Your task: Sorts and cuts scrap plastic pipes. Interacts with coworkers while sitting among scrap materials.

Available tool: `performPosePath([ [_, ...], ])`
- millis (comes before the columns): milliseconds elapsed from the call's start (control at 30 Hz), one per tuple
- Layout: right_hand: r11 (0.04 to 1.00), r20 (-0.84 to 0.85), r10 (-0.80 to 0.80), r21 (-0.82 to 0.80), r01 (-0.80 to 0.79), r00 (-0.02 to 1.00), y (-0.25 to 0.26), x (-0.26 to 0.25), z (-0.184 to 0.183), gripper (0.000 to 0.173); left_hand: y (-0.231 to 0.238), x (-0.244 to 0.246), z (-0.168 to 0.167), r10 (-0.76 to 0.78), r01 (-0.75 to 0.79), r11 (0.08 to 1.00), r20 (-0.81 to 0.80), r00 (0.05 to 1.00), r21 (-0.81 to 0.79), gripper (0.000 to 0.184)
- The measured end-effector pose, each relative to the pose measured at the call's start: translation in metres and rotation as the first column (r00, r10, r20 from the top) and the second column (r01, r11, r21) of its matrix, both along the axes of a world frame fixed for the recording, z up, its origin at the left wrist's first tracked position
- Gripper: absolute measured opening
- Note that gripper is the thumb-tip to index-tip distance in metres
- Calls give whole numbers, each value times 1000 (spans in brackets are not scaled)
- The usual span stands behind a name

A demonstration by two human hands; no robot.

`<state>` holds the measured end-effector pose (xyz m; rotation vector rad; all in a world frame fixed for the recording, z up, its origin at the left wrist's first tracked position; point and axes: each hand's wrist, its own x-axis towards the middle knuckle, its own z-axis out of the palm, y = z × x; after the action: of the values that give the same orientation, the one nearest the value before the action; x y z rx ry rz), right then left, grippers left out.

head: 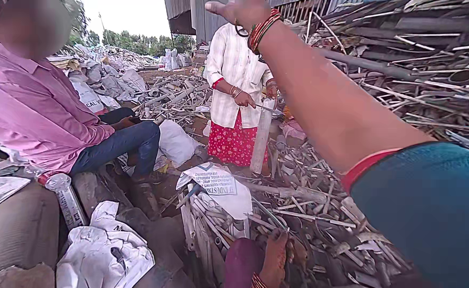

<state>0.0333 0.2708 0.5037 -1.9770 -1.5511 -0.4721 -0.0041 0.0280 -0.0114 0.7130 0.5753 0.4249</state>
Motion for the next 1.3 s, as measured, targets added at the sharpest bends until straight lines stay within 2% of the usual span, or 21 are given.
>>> performPosePath([
  [33, 997, 54, 30, -73, -26, 998, 15, -1, -24, 98, 4, -1, 3, 20, -20, 1000, -10, 1000, -18, 21],
  [67, 989, 111, 70, -139, -54, 991, 24, -1, -57, 96, 5, -1, 5, 35, -35, 999, -13, 999, -31, 21],
  [100, 973, 144, 114, -216, -81, 983, 28, 1, -93, 81, 4, 0, 7, 38, -38, 999, -9, 999, -35, 20],
  [167, 905, 94, 202, -399, -148, 975, 22, 9, -166, 48, 0, 6, 9, 16, -16, 1000, 9, 1000, -27, 21],
  [267, 774, -99, 216, -590, -232, 971, -14, 32, -275, 36, -6, 11, 11, -4, 4, 1000, 13, 1000, -7, 21],
  [400, 621, -407, 59, -700, -352, 912, -93, 112, -389, 41, -13, 12, 13, -16, 21, 998, -78, 997, 63, 21],
  [467, 619, -534, -121, -700, -357, 837, -152, 157, -441, 40, -17, 16, 13, 2, 17, 991, -142, 990, 135, 21],
  [533, 623, -614, -312, -708, -332, 725, -219, 180, -485, 38, -24, 19, 14, 27, 11, 981, -190, 981, 195, 21],
  [633, 628, -721, -474, -679, -379, 506, -305, 184, -504, 43, -34, 35, 13, 66, 0, 955, -213, 975, 295, 20],
  [700, 709, -835, -456, -551, -440, 309, -342, 177, -519, 44, -42, 50, 8, 82, 1, 942, -233, 969, 336, 19],
  [767, 805, -919, -388, -373, -462, 66, -357, 171, -558, 43, -45, 65, 1, 87, 8, 935, -249, 965, 355, 18],
  [833, 851, -929, -325, -206, -483, -176, -366, 154, -564, 57, -46, 78, -4, 113, 31, 910, -319, 941, 414, 13],
  [900, 846, -883, -292, -59, -530, -367, -371, 148, -564, 76, -45, 87, -7, 156, 103, 839, -416, 896, 535, 15],
  [967, 865, -858, -244, 18, -501, -452, -372, 146, -570, 81, -41, 94, -10, 224, 202, 731, -508, 831, 652, 19],
  [1000, 870, -858, -210, 54, -490, -468, -372, 149, -574, 75, -38, 97, -12, 256, 254, 681, -548, 797, 687, 21],
  [1100, 871, -898, -154, 74, -486, -412, -373, 164, -577, 36, -30, 103, -17, 233, 408, 601, -640, 732, 687, 20],
  [1133, 863, -925, -176, 21, -506, -337, -373, 171, -579, 28, -31, 106, -20, 199, 469, 582, -675, 711, 665, 20],
  [1167, 843, -955, -217, -80, -531, -201, -372, 179, -582, 24, -31, 109, -22, 164, 527, 562, -710, 684, 638, 22],
  [1200, 809, -966, -259, -208, -549, -15, -372, 187, -588, 25, -31, 112, -25, 128, 583, 542, -746, 654, 605, 27],
  [1233, 757, -939, -299, -342, -557, 170, -374, 197, -596, 32, -31, 114, -29, 85, 633, 531, -779, 622, 563, 34],
  [1300, 657, -834, -381, -547, -518, 399, -386, 217, -628, 40, -31, 120, -38, 11, 689, 547, -827, 562, 475, 46],
])
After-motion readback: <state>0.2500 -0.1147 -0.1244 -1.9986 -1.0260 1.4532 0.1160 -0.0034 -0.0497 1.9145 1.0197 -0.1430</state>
